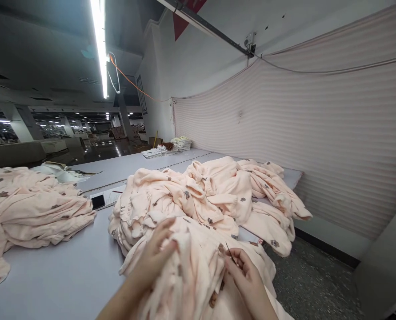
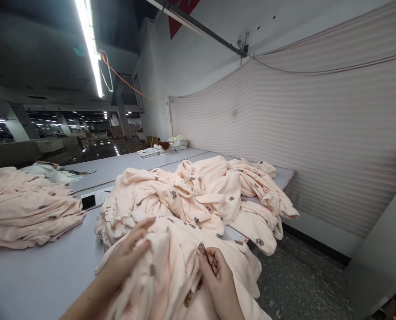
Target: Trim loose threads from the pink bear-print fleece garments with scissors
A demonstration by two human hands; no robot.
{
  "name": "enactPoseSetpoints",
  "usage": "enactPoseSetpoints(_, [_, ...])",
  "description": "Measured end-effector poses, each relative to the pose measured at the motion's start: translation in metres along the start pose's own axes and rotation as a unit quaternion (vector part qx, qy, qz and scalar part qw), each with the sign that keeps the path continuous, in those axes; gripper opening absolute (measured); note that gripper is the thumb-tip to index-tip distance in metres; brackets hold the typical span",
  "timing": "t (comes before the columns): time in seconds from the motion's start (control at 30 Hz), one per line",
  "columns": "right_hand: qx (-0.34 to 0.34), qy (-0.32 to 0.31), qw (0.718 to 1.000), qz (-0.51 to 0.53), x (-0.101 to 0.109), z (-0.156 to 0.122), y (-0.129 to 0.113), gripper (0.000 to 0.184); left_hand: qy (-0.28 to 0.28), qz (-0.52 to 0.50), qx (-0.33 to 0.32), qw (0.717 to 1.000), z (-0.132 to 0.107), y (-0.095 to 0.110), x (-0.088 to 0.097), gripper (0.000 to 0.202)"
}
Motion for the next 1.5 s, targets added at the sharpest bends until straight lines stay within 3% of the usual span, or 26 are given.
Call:
enactPoseSetpoints(0.07, [-0.009,-0.022,1.000,-0.020,-0.001,-0.001,0.008,0.023,0.024,-0.140,0.069,0.987,0.001,-0.026,0.031,0.022])
enactPoseSetpoints(0.1, [-0.012,-0.025,0.999,-0.032,-0.004,-0.002,0.011,0.021,0.031,-0.162,0.083,0.983,0.001,-0.033,0.043,0.020])
enactPoseSetpoints(0.17, [-0.010,-0.017,0.997,-0.076,-0.010,0.001,0.014,0.023,0.018,-0.095,0.061,0.993,-0.002,-0.029,0.053,0.015])
enactPoseSetpoints(0.23, [0.012,-0.013,0.990,-0.139,-0.019,0.005,0.010,0.027,-0.071,0.067,-0.003,0.995,-0.009,-0.009,0.029,0.009])
enactPoseSetpoints(0.3, [0.042,-0.023,0.982,-0.184,-0.028,0.010,0.001,0.023,-0.191,0.216,-0.042,0.957,-0.021,0.004,-0.019,0.010])
enactPoseSetpoints(0.37, [0.056,-0.036,0.981,-0.182,-0.033,0.012,-0.007,0.015,-0.194,0.332,-0.046,0.922,-0.026,0.010,-0.049,0.016])
enactPoseSetpoints(0.43, [0.052,-0.033,0.986,-0.154,-0.031,0.012,-0.012,0.011,-0.179,0.366,-0.049,0.912,-0.026,0.013,-0.062,0.007])
enactPoseSetpoints(0.5, [0.035,-0.020,0.991,-0.124,-0.027,0.007,-0.011,0.011,-0.180,0.293,-0.030,0.938,-0.025,0.010,-0.056,0.016])
enactPoseSetpoints(0.6, [0.048,0.005,0.994,-0.096,-0.035,-0.009,-0.003,0.017,-0.181,0.065,0.044,0.980,-0.026,-0.003,-0.023,0.016])
enactPoseSetpoints(0.67, [0.065,-0.005,0.994,-0.091,-0.056,-0.023,0.006,0.021,-0.154,-0.046,0.077,0.984,-0.029,-0.011,-0.003,0.017])
enactPoseSetpoints(0.73, [0.062,-0.027,0.994,-0.090,-0.084,-0.033,0.016,0.028,-0.116,-0.091,0.081,0.986,-0.034,-0.016,0.010,0.013])
enactPoseSetpoints(0.8, [0.046,-0.043,0.995,-0.082,-0.107,-0.037,0.023,0.032,-0.079,-0.108,0.079,0.988,-0.038,-0.022,0.016,0.011])
enactPoseSetpoints(0.9, [0.052,-0.070,0.994,-0.068,-0.122,-0.030,0.015,0.015,-0.032,-0.077,0.064,0.995,-0.044,-0.028,0.021,0.014])
enactPoseSetpoints(1.0, [0.090,-0.089,0.989,-0.075,-0.113,-0.019,-0.007,0.020,0.010,-0.011,0.027,1.000,-0.051,-0.027,0.024,0.013])
enactPoseSetpoints(1.1, [0.115,-0.128,0.978,-0.117,-0.106,-0.017,-0.023,0.012,0.041,0.026,0.012,0.999,-0.057,-0.024,0.021,0.012])
enactPoseSetpoints(1.17, [0.124,-0.160,0.966,-0.163,-0.108,-0.018,-0.025,0.024,0.066,0.036,0.007,0.997,-0.059,-0.021,0.020,0.011])
enactPoseSetpoints(1.27, [0.129,-0.139,0.956,-0.222,-0.106,-0.014,-0.020,0.034,0.106,0.051,0.015,0.993,-0.058,-0.019,0.025,0.019])
enactPoseSetpoints(1.3, [0.133,-0.125,0.957,-0.225,-0.105,-0.010,-0.019,0.033,0.088,0.047,0.019,0.995,-0.055,-0.020,0.024,0.022])
enactPoseSetpoints(1.37, [0.142,-0.104,0.959,-0.220,-0.103,0.000,-0.018,0.023,-0.002,0.012,0.051,0.999,-0.047,-0.026,0.016,0.026])
enactPoseSetpoints(1.43, [0.148,-0.085,0.957,-0.235,-0.100,0.011,-0.020,0.012,-0.078,-0.043,0.126,0.988,-0.043,-0.039,0.007,0.025])
enactPoseSetpoints(1.5, [0.131,-0.091,0.951,-0.267,-0.099,0.018,-0.022,0.009,-0.070,-0.087,0.204,0.972,-0.041,-0.052,0.007,0.027])
Point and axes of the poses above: each hand's wrist, its own z-axis towards the middle knuckle, its own x-axis out of the back of the hand, y = z × x, the point moved 8 cm from there along z, towards the middle knuckle, and after that the axes turned 14 degrees about z, right-handed, at the moved point
